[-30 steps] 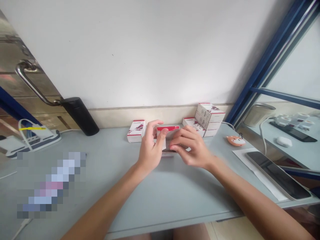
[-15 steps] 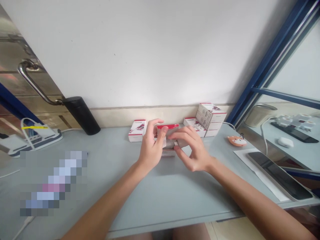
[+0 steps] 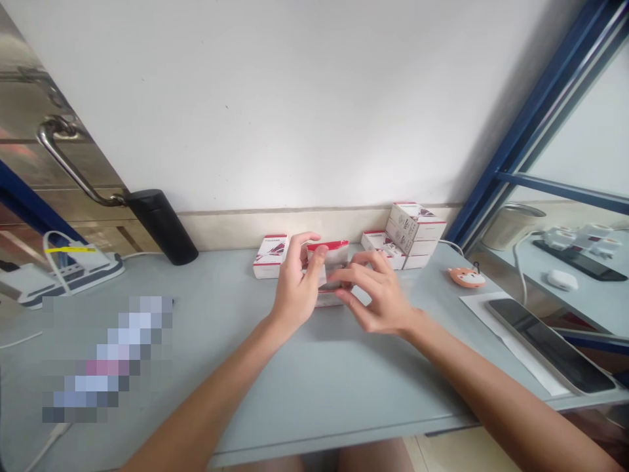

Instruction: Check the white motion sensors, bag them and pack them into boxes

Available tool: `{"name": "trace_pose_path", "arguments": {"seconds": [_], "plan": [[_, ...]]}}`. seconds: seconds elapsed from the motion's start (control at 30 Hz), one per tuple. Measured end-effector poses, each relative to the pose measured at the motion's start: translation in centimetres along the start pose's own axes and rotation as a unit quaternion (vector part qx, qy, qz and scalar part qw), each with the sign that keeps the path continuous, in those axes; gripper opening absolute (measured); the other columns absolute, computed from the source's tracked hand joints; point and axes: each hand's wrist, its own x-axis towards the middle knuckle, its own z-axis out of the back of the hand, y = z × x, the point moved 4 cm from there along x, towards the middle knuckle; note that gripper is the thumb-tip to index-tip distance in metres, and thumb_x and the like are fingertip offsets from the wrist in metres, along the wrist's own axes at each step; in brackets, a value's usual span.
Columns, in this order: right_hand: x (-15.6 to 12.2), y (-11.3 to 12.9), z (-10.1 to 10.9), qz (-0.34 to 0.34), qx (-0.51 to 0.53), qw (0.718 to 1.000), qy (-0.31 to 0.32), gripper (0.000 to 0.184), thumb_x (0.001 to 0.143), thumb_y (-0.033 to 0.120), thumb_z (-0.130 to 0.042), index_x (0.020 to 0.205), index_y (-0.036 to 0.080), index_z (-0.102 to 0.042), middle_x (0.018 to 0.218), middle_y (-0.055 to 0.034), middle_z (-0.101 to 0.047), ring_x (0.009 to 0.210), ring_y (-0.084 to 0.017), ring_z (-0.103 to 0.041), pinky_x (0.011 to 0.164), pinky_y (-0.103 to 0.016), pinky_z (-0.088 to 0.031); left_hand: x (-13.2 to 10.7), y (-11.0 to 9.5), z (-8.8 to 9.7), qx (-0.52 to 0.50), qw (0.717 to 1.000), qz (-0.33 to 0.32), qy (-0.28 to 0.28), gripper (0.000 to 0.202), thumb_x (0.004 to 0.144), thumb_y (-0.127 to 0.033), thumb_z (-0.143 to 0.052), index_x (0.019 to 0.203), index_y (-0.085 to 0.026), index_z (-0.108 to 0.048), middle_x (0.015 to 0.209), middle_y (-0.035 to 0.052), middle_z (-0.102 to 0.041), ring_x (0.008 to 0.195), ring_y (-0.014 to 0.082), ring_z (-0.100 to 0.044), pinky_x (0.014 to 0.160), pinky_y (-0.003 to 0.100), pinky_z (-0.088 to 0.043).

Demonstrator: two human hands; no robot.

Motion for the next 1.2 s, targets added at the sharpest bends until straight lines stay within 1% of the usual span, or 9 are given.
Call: {"name": "trace_pose_path", "arguments": {"seconds": [0.23, 0.4, 0.53, 0.63, 0.83, 0.9, 0.97, 1.1, 1.2], "plan": [[0.3, -1.4, 0.5, 0.015, -0.068, 0.997, -0.011, 0.026, 0.097, 0.017, -0.062, 0.121, 0.027, -0.065, 0.104, -0.0036, -0.076, 0.103, -0.026, -0.061, 0.086, -0.042, -0.044, 0.3, 1.1, -0.7, -0.012, 0.996, -0.016, 0.083, 0.036, 0.102, -0.042, -0.060, 0.133, -0.028, -0.051, 0.131, 0.0065, -0.065, 0.122, 0.0197, -0.063, 0.105, 0.033, -0.050], [-0.2, -6.2, 2.5, -0.106, -0.138, 0.982, -0.075, 0.018, 0.099, 0.017, -0.053, 0.109, 0.023, -0.067, 0.106, -0.0096, -0.071, 0.100, -0.027, -0.062, 0.088, -0.042, -0.049, 0.8, 2.2, -0.5, -0.050, 0.996, 0.045, 0.057, 0.044, 0.097, -0.038, -0.067, 0.134, -0.026, -0.046, 0.127, 0.0088, -0.069, 0.120, 0.0224, -0.067, 0.101, 0.037, -0.053], [-1.9, -10.7, 1.9, -0.286, -0.264, 0.919, 0.067, 0.025, 0.101, 0.020, -0.049, 0.117, 0.015, -0.068, 0.109, -0.0170, -0.069, 0.106, -0.034, -0.062, 0.091, -0.045, -0.047, 0.9, 2.2, -0.2, -0.053, 0.995, 0.072, 0.036, 0.041, 0.100, -0.042, -0.062, 0.134, -0.027, -0.045, 0.110, 0.0049, -0.072, 0.103, 0.0192, -0.071, 0.089, 0.032, -0.054], [-3.3, -12.0, 0.6, -0.338, -0.285, 0.878, 0.184, 0.029, 0.101, 0.016, -0.047, 0.120, 0.008, -0.068, 0.118, -0.0243, -0.066, 0.112, -0.038, -0.062, 0.092, -0.046, -0.047, 0.9, 2.0, 0.0, -0.023, 0.997, 0.074, 0.016, 0.035, 0.103, -0.043, -0.055, 0.133, -0.027, -0.047, 0.101, 0.0032, -0.070, 0.093, 0.0175, -0.069, 0.083, 0.030, -0.053], [-3.8, -12.3, 0.2, -0.344, -0.258, 0.879, 0.207, 0.031, 0.101, 0.011, -0.047, 0.124, 0.011, -0.068, 0.123, -0.0203, -0.067, 0.109, -0.034, -0.066, 0.084, -0.042, -0.050, 0.7, 2.2, 0.2, 0.012, 0.998, 0.052, -0.011, 0.024, 0.106, -0.040, -0.049, 0.126, -0.028, -0.043, 0.094, 0.0002, -0.062, 0.077, 0.0144, -0.060, 0.074, 0.028, -0.049], [-3.3, -12.1, 0.6, -0.350, -0.223, 0.894, 0.169, 0.031, 0.100, 0.011, -0.048, 0.123, 0.014, -0.070, 0.121, -0.0171, -0.068, 0.105, -0.032, -0.068, 0.079, -0.040, -0.052, 0.6, 2.4, 0.4, 0.015, 0.999, 0.018, -0.027, 0.019, 0.106, -0.037, -0.050, 0.119, -0.029, -0.039, 0.098, -0.0003, -0.060, 0.072, 0.0122, -0.057, 0.072, 0.027, -0.047], [-2.2, -11.1, 1.6, -0.322, -0.172, 0.929, 0.065, 0.030, 0.100, 0.012, -0.051, 0.121, 0.019, -0.070, 0.120, -0.0131, -0.069, 0.100, -0.028, -0.070, 0.078, -0.039, -0.054, 0.5, 2.4, 0.4, 0.035, 0.999, -0.018, -0.025, 0.014, 0.107, -0.036, -0.049, 0.113, -0.028, -0.040, 0.098, -0.0008, -0.058, 0.068, 0.0112, -0.054, 0.071, 0.027, -0.046], [0.1, -5.6, 4.2, -0.130, -0.079, 0.969, -0.195, 0.024, 0.098, 0.016, -0.063, 0.119, 0.027, -0.069, 0.116, -0.0081, -0.070, 0.099, -0.024, -0.070, 0.088, -0.041, -0.058, 0.3, 1.8, 0.1, 0.097, 0.992, -0.070, 0.034, 0.018, 0.110, -0.037, -0.040, 0.117, -0.026, -0.053, 0.105, 0.0029, -0.063, 0.080, 0.0144, -0.060, 0.082, 0.030, -0.050], [0.7, -1.3, 3.9, -0.012, -0.033, 0.978, -0.205, 0.040, 0.092, 0.008, -0.069, 0.125, 0.030, -0.065, 0.112, -0.0072, -0.072, 0.102, -0.025, -0.072, 0.088, -0.041, -0.060, 0.0, 1.3, 0.0, 0.101, 0.988, -0.111, 0.037, 0.029, 0.112, -0.035, -0.036, 0.132, -0.026, -0.054, 0.128, 0.0080, -0.065, 0.112, 0.0197, -0.065, 0.099, 0.035, -0.051]]}}
